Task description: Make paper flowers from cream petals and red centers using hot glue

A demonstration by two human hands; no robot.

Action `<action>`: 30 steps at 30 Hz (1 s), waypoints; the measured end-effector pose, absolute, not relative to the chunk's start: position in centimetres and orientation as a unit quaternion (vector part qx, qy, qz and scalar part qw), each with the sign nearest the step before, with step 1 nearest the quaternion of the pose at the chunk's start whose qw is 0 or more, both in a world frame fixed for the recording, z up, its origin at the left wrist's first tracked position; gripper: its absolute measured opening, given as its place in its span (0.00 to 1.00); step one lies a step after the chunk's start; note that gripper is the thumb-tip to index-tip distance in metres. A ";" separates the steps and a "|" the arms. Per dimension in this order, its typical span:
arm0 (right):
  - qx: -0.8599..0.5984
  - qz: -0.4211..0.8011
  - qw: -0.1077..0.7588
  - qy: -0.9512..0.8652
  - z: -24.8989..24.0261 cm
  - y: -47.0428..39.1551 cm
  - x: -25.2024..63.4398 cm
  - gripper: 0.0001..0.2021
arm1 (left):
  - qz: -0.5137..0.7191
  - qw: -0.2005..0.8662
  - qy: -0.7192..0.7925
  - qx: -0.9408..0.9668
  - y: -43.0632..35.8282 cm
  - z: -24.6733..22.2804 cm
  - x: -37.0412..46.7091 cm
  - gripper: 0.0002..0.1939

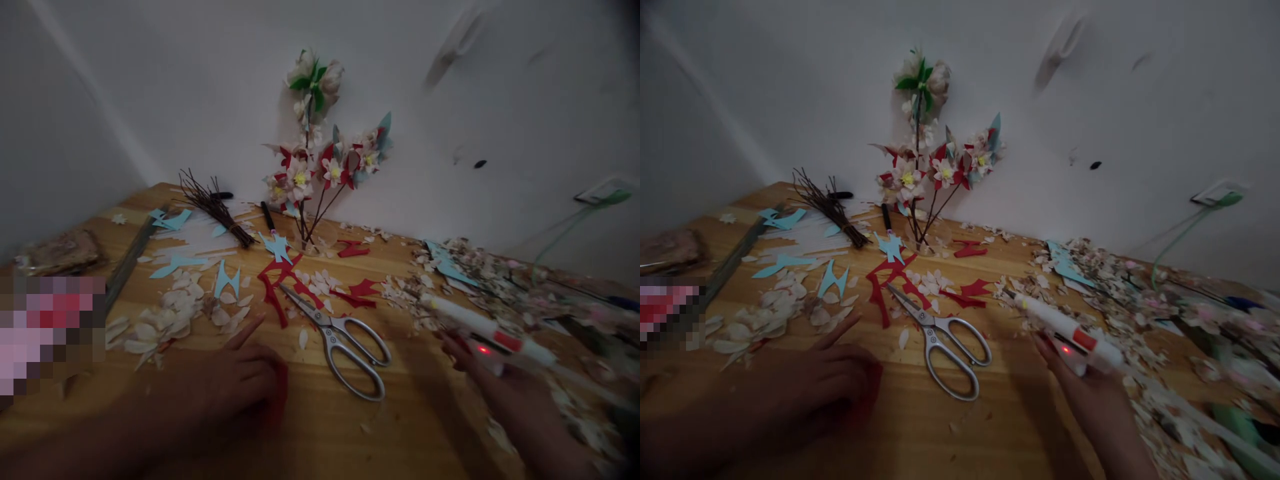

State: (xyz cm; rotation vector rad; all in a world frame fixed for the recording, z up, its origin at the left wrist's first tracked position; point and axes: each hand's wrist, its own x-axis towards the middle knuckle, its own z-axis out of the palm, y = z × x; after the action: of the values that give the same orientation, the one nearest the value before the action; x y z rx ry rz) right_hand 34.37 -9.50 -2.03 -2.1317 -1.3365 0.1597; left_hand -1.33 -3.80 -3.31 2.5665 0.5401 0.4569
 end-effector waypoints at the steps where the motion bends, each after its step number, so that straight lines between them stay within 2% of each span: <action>1: -0.804 0.077 0.310 -0.501 -1.2 -9.6 33.6 0.18 | 0.158 0.240 0.197 0.937 -3.7 -3.1 -1.5 0.11; 3: -0.775 0.219 0.288 -0.518 0.3 -9.7 31.4 0.15 | 0.149 0.238 0.198 0.939 -3.7 -3.0 -1.8 0.11; 6: -0.698 0.362 0.255 -0.562 1.1 -9.7 27.6 0.10 | 0.130 0.233 0.196 0.944 -3.7 -3.1 -2.0 0.13; 8: -0.655 0.415 0.265 -0.572 0.9 -9.7 25.7 0.08 | 0.128 0.239 0.197 0.942 -3.7 -3.0 -2.0 0.13; 11: -0.627 0.477 0.262 -0.558 0.3 -9.9 24.3 0.11 | 0.131 0.251 0.200 0.938 -3.6 -2.7 -1.8 0.13; 18: -0.567 0.501 0.227 -0.614 -0.4 -10.0 23.4 0.12 | 0.155 0.293 0.200 0.922 -3.4 -3.3 -2.0 0.15; 26: -0.619 0.417 0.238 -0.621 0.8 -10.0 26.2 0.12 | 0.119 0.280 0.224 0.926 -3.6 -2.5 -2.0 0.10; 30: -0.662 0.391 0.280 -0.575 1.1 -10.5 26.4 0.08 | 0.146 0.320 0.208 0.913 -3.8 -1.6 -2.3 0.19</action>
State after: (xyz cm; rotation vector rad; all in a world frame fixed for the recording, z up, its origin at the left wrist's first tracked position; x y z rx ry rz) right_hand 26.41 -10.52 1.08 -1.7738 -1.5429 1.0475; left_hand -2.33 -3.82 -1.58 2.3993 0.5481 0.3846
